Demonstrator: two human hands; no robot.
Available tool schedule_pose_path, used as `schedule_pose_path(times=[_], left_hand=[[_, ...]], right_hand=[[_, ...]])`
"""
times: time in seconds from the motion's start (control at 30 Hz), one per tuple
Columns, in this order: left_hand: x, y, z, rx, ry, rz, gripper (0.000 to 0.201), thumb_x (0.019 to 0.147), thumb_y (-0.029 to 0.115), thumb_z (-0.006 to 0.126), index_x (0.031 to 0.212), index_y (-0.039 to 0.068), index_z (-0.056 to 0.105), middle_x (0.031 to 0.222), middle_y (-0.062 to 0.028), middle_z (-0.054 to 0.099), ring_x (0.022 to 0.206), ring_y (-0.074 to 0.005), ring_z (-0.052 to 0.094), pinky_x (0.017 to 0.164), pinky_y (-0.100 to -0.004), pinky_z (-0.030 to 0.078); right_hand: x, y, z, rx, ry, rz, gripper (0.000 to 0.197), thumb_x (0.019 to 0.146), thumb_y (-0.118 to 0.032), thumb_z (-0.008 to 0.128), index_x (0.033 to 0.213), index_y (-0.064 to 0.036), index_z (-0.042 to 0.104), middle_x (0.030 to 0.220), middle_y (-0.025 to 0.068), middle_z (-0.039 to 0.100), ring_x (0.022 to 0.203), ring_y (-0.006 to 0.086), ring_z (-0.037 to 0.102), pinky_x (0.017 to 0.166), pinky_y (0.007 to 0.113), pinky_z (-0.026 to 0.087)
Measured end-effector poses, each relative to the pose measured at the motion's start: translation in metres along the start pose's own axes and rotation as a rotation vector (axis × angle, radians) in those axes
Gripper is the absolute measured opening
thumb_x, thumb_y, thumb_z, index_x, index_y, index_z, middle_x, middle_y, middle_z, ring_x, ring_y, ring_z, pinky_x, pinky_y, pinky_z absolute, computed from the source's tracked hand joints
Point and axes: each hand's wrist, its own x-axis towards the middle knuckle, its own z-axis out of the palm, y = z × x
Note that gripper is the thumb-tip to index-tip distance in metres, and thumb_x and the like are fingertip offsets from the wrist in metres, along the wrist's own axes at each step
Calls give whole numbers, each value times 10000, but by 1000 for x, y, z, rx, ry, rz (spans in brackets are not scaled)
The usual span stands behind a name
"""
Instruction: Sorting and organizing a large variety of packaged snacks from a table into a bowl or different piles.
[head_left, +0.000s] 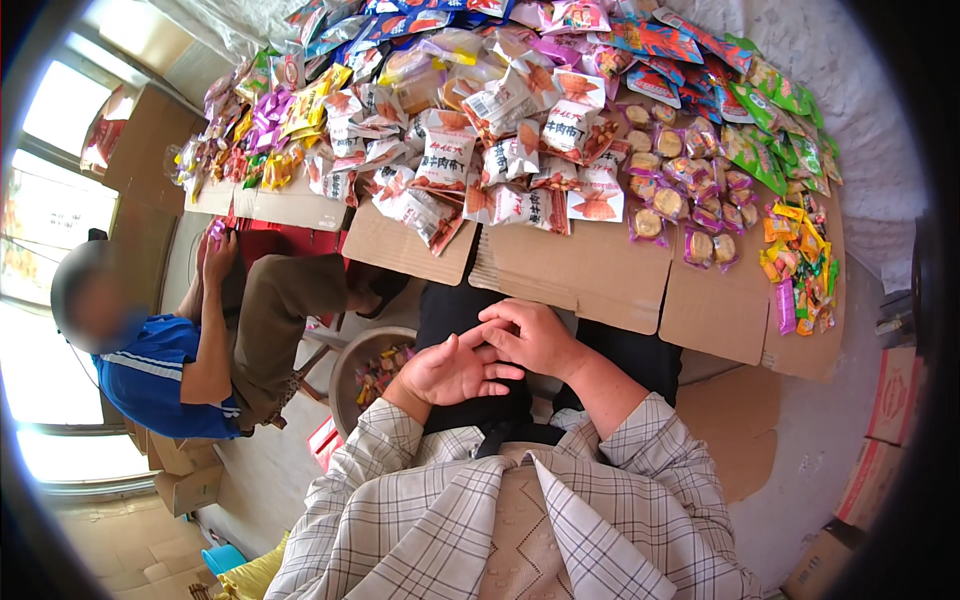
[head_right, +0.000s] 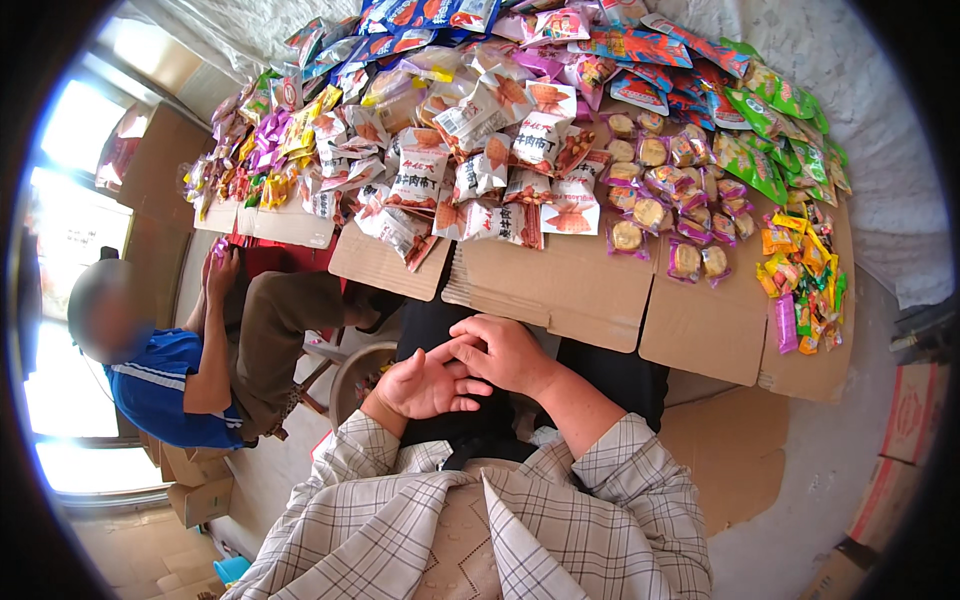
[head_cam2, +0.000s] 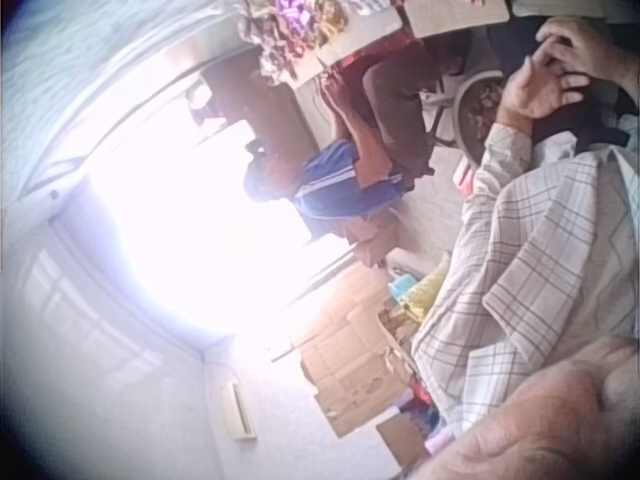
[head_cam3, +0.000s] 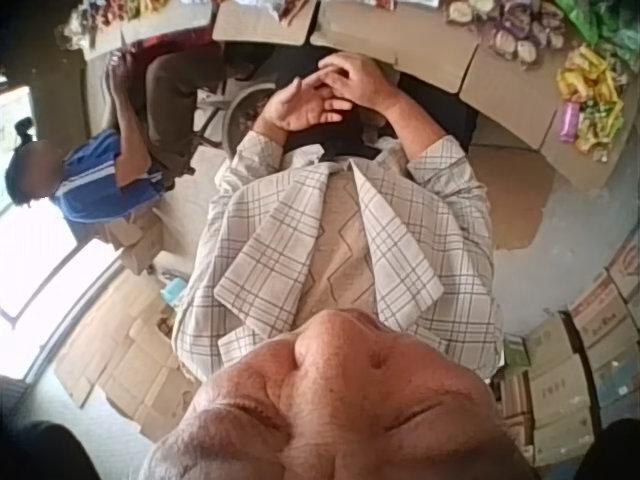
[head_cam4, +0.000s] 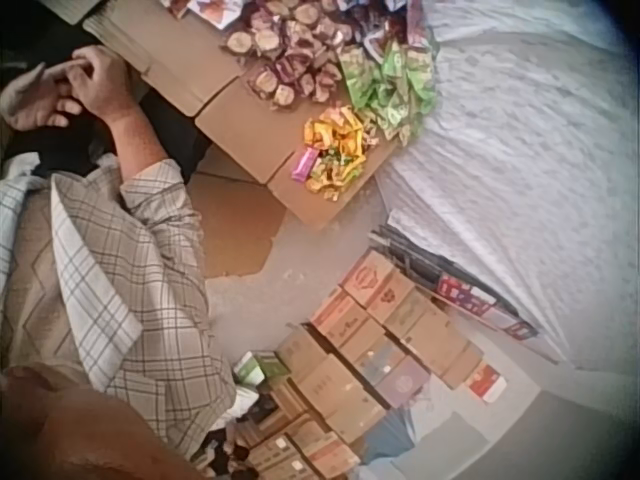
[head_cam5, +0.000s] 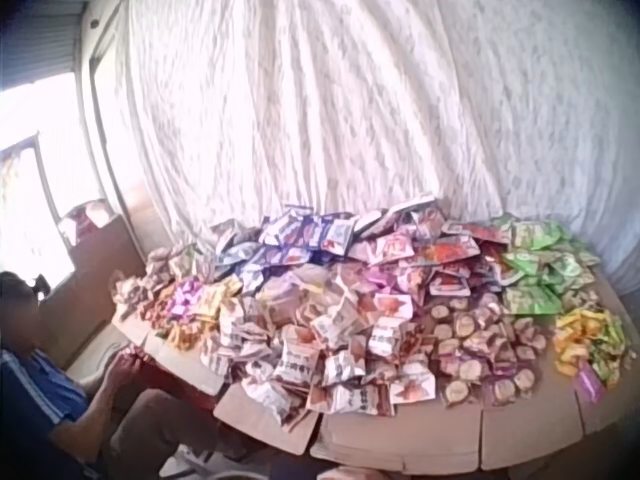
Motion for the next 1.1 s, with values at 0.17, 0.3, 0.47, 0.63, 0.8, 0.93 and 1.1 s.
schedule_pose_path(times=[0.17, 0.3, 0.47, 0.63, 0.8, 0.93, 1.1], left_hand=[[0, 0, 1, -4, -1, 4, 868, 957, 609, 534, 1590, 154, 152, 1501, -133, 399, 1358, -348, 445, 1092, -480, 402], [0, 0, 1, 0, -14, 10, 880, 959, 605, 534, 1594, 151, 127, 1508, -135, 384, 1359, -351, 443, 1092, -482, 402], [0, 1, 1, 3, -23, 7, 893, 959, 605, 534, 1598, 148, 109, 1511, -137, 378, 1359, -354, 441, 1092, -484, 402], [1, 3, 1, 4, -18, 7, 906, 958, 609, 534, 1600, 144, 96, 1511, -144, 375, 1359, -355, 441, 1091, -483, 402], [3, 3, 2, 10, -20, 3, 914, 957, 611, 533, 1600, 140, 86, 1512, -151, 372, 1359, -355, 441, 1092, -482, 401], [2, 3, 3, 6, -15, 2, 926, 954, 614, 536, 1601, 138, 75, 1515, -155, 368, 1361, -356, 439, 1094, -480, 399], [1, 2, 3, 10, -6, -4, 930, 951, 617, 539, 1600, 134, 79, 1519, -160, 363, 1361, -361, 437, 1094, -483, 398]], right_hand=[[0, 2, 1, 23, -2, 18, 242, 886, -163, 703, 1053, 9, 673, 902, 147, 704, 793, 269, 698, 704, 350, 539], [0, 4, 2, 47, -7, 30, 244, 888, -157, 702, 1065, 9, 672, 897, 140, 704, 783, 246, 697, 694, 338, 538], [0, 6, 2, 70, -15, 46, 251, 895, -163, 702, 1075, 10, 672, 895, 133, 704, 780, 224, 694, 692, 329, 536], [1, 6, 0, 75, -25, 49, 260, 907, -181, 703, 1080, 10, 669, 894, 130, 704, 776, 218, 689, 696, 325, 536], [1, 7, -2, 78, -25, 45, 266, 909, -186, 704, 1086, 9, 664, 900, 138, 710, 789, 235, 698, 700, 331, 538], [1, 8, -1, 92, -39, 58, 271, 910, -187, 704, 1092, 10, 660, 905, 151, 716, 803, 252, 707, 706, 337, 541], [-2, 9, 1, 101, -46, 75, 267, 922, -183, 694, 1100, 11, 652, 898, 141, 716, 796, 228, 700, 708, 328, 539]])
